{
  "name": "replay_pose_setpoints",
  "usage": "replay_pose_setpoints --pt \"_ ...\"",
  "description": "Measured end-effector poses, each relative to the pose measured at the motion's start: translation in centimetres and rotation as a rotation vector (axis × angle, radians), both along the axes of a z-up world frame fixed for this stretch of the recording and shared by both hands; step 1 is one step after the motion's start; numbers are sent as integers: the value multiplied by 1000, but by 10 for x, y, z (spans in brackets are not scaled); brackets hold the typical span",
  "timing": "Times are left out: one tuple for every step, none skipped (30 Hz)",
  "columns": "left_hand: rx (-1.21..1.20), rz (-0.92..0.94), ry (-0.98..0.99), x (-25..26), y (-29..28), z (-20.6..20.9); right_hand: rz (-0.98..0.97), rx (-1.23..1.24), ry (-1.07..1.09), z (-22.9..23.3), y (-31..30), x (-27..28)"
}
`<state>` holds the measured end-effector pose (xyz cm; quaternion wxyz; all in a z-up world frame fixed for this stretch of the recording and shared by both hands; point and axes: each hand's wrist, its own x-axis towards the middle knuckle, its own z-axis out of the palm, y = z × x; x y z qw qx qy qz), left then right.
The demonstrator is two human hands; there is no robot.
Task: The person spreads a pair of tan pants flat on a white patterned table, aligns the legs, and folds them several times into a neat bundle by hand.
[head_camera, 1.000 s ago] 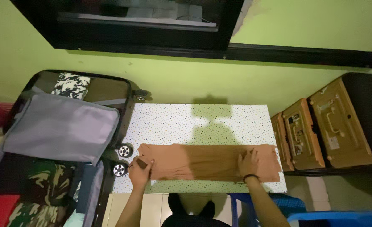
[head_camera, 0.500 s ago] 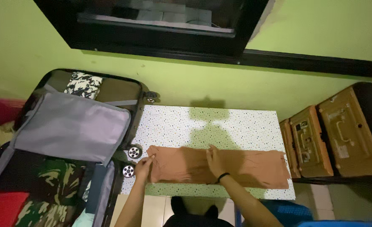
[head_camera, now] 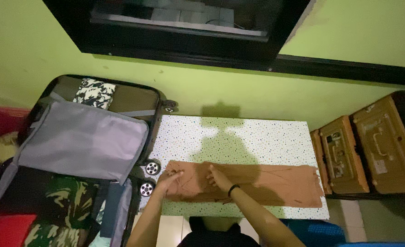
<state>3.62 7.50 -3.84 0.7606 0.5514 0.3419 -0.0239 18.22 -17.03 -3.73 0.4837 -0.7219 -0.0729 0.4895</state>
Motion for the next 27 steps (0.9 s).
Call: replay_pose_setpoints --pt "28 -38 -3 1 -3 -2 32 -18 -18 0 1 1" --pt "56 -77 -7 2 -4 -4 30 -22 1 0 3 2" --pt "145 -93 -20 4 -5 -5 29 -27 21 0 4 2" --pt "234 -108 -34 7 -5 -6 27 -32 41 0 5 2" --pt "323 -123 -47 10 -4 -7 14 -26 39 0 6 2" --pt "415 -163 16 11 -3 -8 2 -20 36 0 6 0" --pt "506 -203 79 12 -2 -8 -11 -15 34 -1 7 -1" --pt "597 -243 143 13 -2 -9 -15 -23 45 -1 8 -1" --pt "606 -251 139 14 -1 -9 -20 -30 55 -1 10 0" --pt "614 -260 136 16 0 -10 -25 -36 65 -1 12 0" --pt "623 -269 133 17 2 -10 -21 -29 11 -2 13 -2" --pt "649 -268 95 16 5 -11 -17 -23 -43 -3 14 -6" --pt "673 -267 58 16 6 -12 -14 -17 -96 -3 15 -9" --pt "698 -266 21 16 8 -12 45 -11 -349 -3 13 -12" --pt "708 -268 17 17 10 -13 106 -3 -603 -4 9 -17" --pt "718 -270 13 19 12 -13 167 5 -856 -4 7 -21" --pt "729 -272 9 20 15 -14 236 -77 -956 -4 7 -24" --pt "717 -291 28 21 17 -14 306 -160 -1055 -4 8 -27" --pt "704 -309 47 22 19 -14 376 -245 -1153 -4 10 -27" --pt "691 -327 65 23 20 -14 418 -282 -1237 -5 11 -28" --pt "586 -308 7 23 20 -14 460 -318 -1320 -7 11 -30" --pt "481 -289 -51 23 19 -14 503 -354 -1402 -10 11 -31" --pt "376 -269 -109 24 18 -14 536 -386 -1370 -11 10 -31" --pt "395 -269 -100 25 17 -14 569 -418 -1337 -13 8 -32" --pt "415 -268 -90 25 16 -14 602 -449 -1304 -13 8 -32" --pt "435 -267 -81 26 14 -14 619 -422 -1301 -13 7 -30" --pt "359 -243 -135 28 11 -14 636 -396 -1298 -11 5 -26"
